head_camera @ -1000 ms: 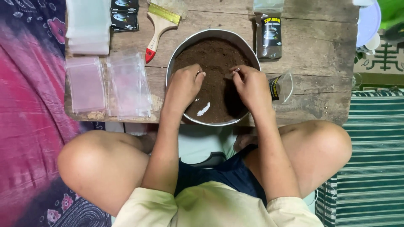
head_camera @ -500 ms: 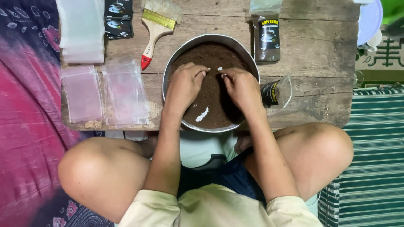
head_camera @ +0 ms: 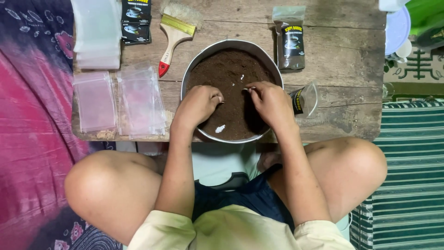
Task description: The person uses a small spoon and their fingers to carefully place small white objects into a large bowl filled with dark brown coffee grounds.
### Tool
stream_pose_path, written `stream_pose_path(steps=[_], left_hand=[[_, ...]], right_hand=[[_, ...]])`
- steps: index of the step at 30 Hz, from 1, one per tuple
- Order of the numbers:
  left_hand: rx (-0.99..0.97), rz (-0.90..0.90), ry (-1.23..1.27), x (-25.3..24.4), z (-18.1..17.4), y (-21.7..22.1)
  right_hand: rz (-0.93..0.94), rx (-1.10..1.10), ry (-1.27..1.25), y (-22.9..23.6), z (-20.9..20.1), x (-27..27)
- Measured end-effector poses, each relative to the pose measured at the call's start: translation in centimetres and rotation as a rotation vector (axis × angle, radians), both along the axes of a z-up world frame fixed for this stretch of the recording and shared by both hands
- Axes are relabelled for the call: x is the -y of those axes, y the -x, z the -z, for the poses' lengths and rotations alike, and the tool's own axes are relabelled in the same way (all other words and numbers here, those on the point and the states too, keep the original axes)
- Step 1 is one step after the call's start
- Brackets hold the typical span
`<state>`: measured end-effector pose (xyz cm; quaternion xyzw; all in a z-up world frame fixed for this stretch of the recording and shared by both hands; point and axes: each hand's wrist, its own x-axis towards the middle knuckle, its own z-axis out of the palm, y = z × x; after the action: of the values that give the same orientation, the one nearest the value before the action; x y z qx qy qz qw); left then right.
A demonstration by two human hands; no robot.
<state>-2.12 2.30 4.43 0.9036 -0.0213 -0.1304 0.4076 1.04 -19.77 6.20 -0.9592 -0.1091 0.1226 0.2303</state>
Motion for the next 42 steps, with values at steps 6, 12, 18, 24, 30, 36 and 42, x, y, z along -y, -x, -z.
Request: stream_pose_path(steps=[6, 12, 18, 24, 30, 36, 42], left_hand=[[0.058, -0.185, -0.09, -0.8, 0.2, -0.2], [-0.068, -0.304, 0.191, 1.8, 2.4, -0.3], [-0.162, -0.331, 0.514, 3.0, 5.8, -1.6], [-0.067, -0.461, 0.776, 1.5, 5.8, -2.5], [-0.031, -0.51, 0.894, 0.3, 3.0, -2.0], [-0.008, -0.536, 0.97, 0.5, 2.6, -1.7], [0.012, -0.555, 1.018, 0.9, 2.4, -1.7]], right_hand=[[0.042, 0.059, 0.12, 0.0, 1.2, 1.3], [0.017, 0.08, -0.09, -0.2, 4.9, 1.0], [0.018, 0.063, -0.132, 0.0, 2.6, -0.2], [0.017, 0.169, -0.2, 0.8, -0.7, -0.5], [-0.026, 0.124, -0.087, -0.4, 4.5, -0.4], [0.018, 0.02, -0.057, 0.2, 2.1, -0.5], [0.019, 0.059, -0.008, 0.8, 0.5, -0.4]])
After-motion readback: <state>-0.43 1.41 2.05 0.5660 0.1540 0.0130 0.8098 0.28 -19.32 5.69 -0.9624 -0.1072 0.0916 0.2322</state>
